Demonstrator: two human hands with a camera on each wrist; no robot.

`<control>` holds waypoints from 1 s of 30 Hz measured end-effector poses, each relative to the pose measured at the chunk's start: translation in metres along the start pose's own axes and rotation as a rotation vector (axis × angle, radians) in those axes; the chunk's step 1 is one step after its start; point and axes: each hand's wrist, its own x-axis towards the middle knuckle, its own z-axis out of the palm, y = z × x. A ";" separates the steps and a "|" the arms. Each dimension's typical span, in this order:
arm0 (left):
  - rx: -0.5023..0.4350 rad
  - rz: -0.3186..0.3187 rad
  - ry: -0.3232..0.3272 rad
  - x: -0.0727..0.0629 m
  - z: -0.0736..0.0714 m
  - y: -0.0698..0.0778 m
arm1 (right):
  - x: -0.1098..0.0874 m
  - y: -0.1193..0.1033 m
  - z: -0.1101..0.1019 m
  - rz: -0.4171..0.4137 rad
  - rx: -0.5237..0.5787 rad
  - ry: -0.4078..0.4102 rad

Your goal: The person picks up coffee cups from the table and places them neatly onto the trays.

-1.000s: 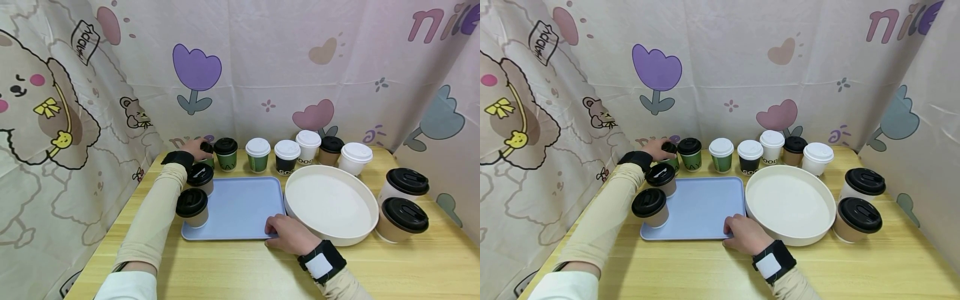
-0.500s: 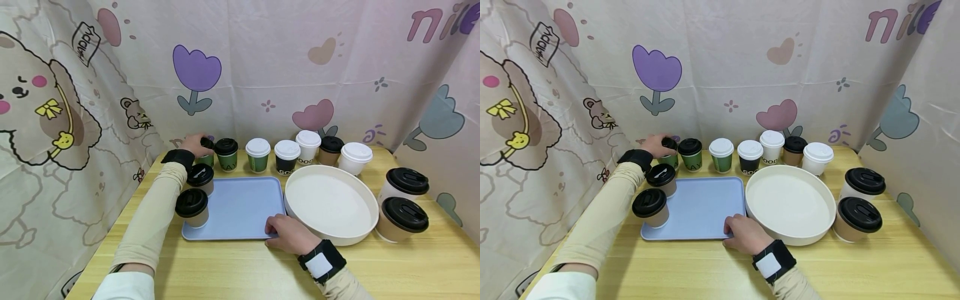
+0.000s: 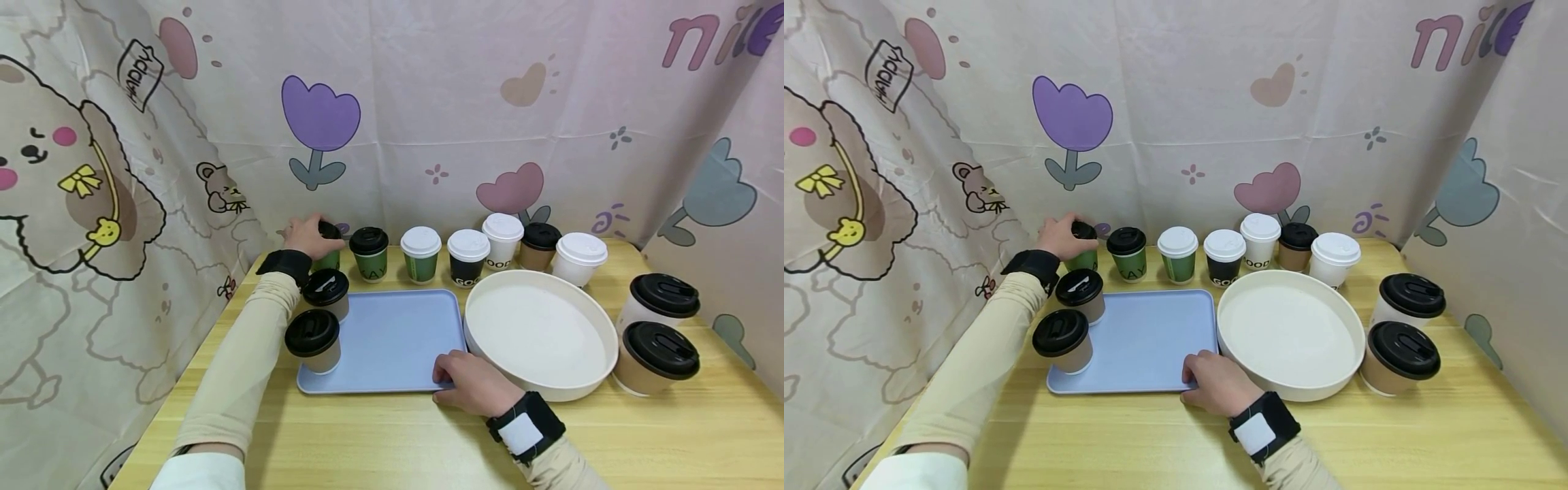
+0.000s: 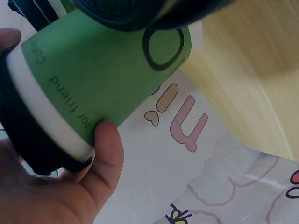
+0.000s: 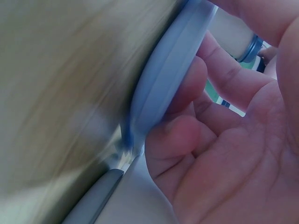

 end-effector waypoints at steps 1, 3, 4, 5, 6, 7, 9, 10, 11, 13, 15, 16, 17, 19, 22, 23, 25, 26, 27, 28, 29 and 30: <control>-0.005 -0.003 0.010 -0.001 0.000 0.000 | 0.000 0.000 0.000 -0.001 0.000 0.000; -0.018 -0.004 0.032 -0.003 -0.001 0.000 | 0.000 0.000 0.000 -0.002 0.001 0.000; -0.022 -0.002 0.045 -0.004 -0.001 -0.001 | 0.000 0.001 0.000 -0.002 -0.001 0.000; -0.026 -0.001 0.058 -0.004 -0.001 -0.001 | 0.001 0.001 0.000 -0.002 -0.001 0.000; -0.031 0.002 0.073 -0.005 -0.002 -0.001 | 0.001 0.001 0.000 -0.001 -0.002 -0.001; -0.038 0.003 0.089 -0.006 -0.002 -0.001 | 0.001 0.001 0.000 -0.001 -0.003 -0.001; -0.055 0.004 0.122 -0.008 -0.002 -0.001 | 0.001 0.001 0.000 0.001 -0.005 -0.001; -0.061 0.004 0.137 -0.009 -0.003 -0.001 | 0.001 0.001 0.000 0.001 -0.006 -0.001; -0.067 0.005 0.150 -0.009 -0.003 0.000 | 0.001 0.002 0.001 0.001 -0.005 0.000; -0.078 0.005 0.172 -0.011 -0.003 0.000 | 0.001 0.002 0.001 -0.005 -0.007 0.005; -0.086 0.004 0.188 -0.011 -0.003 0.000 | 0.001 0.002 0.001 -0.012 -0.008 0.011; -0.090 0.004 0.196 -0.012 -0.003 0.000 | 0.001 0.002 0.001 -0.015 -0.008 0.014; -0.093 0.004 0.205 -0.012 -0.003 0.000 | 0.001 0.002 0.001 -0.018 -0.008 0.015; -0.103 0.006 0.221 -0.012 -0.004 0.000 | 0.001 0.002 0.001 -0.020 -0.008 0.016; -0.114 0.011 0.241 -0.013 -0.004 0.000 | 0.001 0.001 0.001 -0.017 -0.010 0.013; -0.117 0.014 0.247 -0.014 -0.005 0.001 | 0.001 0.001 0.001 -0.016 -0.011 0.013; -0.120 0.020 0.257 -0.014 -0.005 0.002 | 0.001 0.001 0.001 -0.014 -0.010 0.011; -0.122 0.022 0.262 -0.015 -0.005 0.003 | 0.001 0.001 0.001 -0.013 -0.009 0.010; -0.123 0.024 0.265 -0.015 -0.005 0.003 | 0.001 0.001 0.001 -0.012 -0.008 0.007; -0.123 0.025 0.267 -0.016 -0.005 0.004 | 0.001 0.001 0.001 -0.011 -0.005 0.005; -0.123 0.025 0.267 -0.016 -0.005 0.004 | 0.001 0.001 0.001 -0.010 -0.002 0.002; -0.124 0.026 0.265 -0.017 -0.004 0.004 | 0.001 0.001 0.001 -0.010 0.001 0.000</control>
